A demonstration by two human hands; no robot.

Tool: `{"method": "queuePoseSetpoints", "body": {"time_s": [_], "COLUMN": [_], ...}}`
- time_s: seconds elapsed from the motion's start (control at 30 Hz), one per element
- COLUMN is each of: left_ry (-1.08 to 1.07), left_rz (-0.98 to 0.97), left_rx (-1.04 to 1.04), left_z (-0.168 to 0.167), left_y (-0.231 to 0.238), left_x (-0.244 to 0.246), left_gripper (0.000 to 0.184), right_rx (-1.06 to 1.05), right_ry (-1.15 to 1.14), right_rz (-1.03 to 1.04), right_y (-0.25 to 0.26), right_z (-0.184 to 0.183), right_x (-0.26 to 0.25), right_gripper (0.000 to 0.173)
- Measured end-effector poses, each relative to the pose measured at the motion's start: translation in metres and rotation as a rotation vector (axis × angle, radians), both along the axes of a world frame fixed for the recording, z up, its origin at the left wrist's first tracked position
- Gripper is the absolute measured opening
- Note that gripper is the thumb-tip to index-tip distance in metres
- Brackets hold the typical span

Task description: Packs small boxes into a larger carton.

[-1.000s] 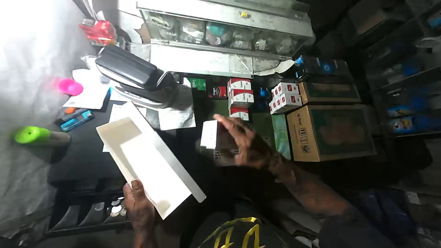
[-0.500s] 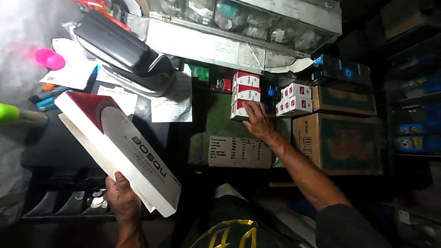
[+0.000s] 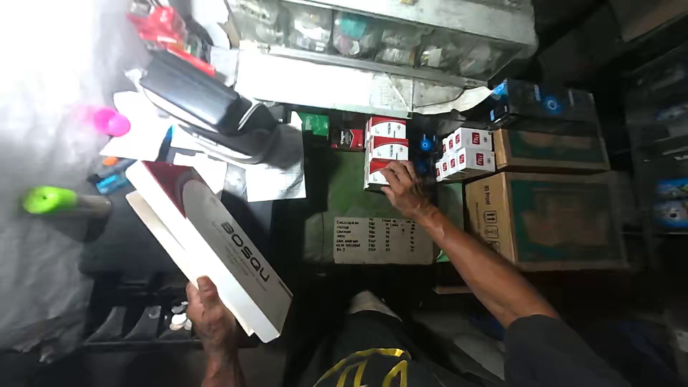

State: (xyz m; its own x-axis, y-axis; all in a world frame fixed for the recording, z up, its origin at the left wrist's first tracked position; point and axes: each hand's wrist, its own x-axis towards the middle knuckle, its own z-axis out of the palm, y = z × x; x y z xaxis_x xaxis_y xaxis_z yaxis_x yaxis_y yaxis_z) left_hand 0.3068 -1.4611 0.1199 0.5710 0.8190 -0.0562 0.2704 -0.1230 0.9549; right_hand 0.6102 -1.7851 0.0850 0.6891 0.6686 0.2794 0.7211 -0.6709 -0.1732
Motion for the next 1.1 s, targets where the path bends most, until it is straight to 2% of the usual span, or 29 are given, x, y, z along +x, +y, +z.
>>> {"method": "queuePoseSetpoints", "body": {"time_s": [0.07,0.13,0.2,0.23,0.3,0.33,0.37,0.5,0.6,0.63,0.7,0.77,0.87,1.0,1.1], "left_ry": [-0.024,-0.092,-0.124,-0.138,-0.202,-0.227,-0.241,-0.285,-0.268,-0.258,-0.212,-0.112,0.099,0.307,0.404], "left_rz": [-0.019,-0.105,-0.211,-0.276,-0.434,-0.552,-0.673,-0.966,-1.195,-1.287,-1.501,-1.665,-1.741,-1.758,-1.726], "left_rx": [0.023,0.057,0.065,0.048,-0.027,-0.064,-0.112,-0.258,-0.283,-0.273,-0.235,-0.189,-0.143,0.034,0.077], "left_z": [0.007,0.014,0.019,0.023,0.028,0.027,0.024,0.006,-0.002,-0.005,-0.007,-0.011,-0.012,-0.026,-0.033], "left_y": [-0.003,-0.005,-0.012,-0.018,-0.035,-0.044,-0.054,-0.086,-0.099,-0.103,-0.112,-0.123,-0.138,-0.154,-0.179], "left_x": [-0.007,-0.019,-0.024,-0.021,-0.004,0.002,0.004,-0.004,-0.014,-0.016,-0.013,-0.008,-0.011,-0.011,-0.017], "left_gripper": [0.053,0.063,0.068,0.077,0.105,0.108,0.104,0.064,0.049,0.049,0.06,0.067,0.056,0.048,0.045], "right_rx": [0.088,0.239,0.426,0.51,0.672,0.768,0.857,1.053,1.069,1.097,1.148,1.146,1.168,1.133,1.144], "right_ry": [0.064,0.201,0.459,0.659,1.016,1.107,1.103,0.715,0.738,0.744,0.708,0.545,0.26,-0.049,-0.247], "right_rz": [-0.053,-0.107,-0.116,-0.097,-0.088,-0.128,-0.192,-0.489,-0.649,-0.689,-0.826,-1.051,-1.382,-1.789,-1.989], "right_y": [0.007,0.018,0.032,0.039,0.055,0.063,0.069,0.061,0.026,0.015,-0.01,-0.041,-0.104,-0.203,-0.295], "right_z": [0.022,0.046,0.061,0.067,0.082,0.088,0.092,0.068,0.068,0.071,0.081,0.089,0.092,0.099,0.083], "right_x": [-0.017,-0.053,-0.106,-0.135,-0.192,-0.219,-0.244,-0.299,-0.336,-0.35,-0.377,-0.403,-0.446,-0.53,-0.595], "right_gripper": [0.037,0.043,0.051,0.059,0.074,0.078,0.08,0.081,0.078,0.081,0.091,0.089,0.077,0.075,0.075]}}
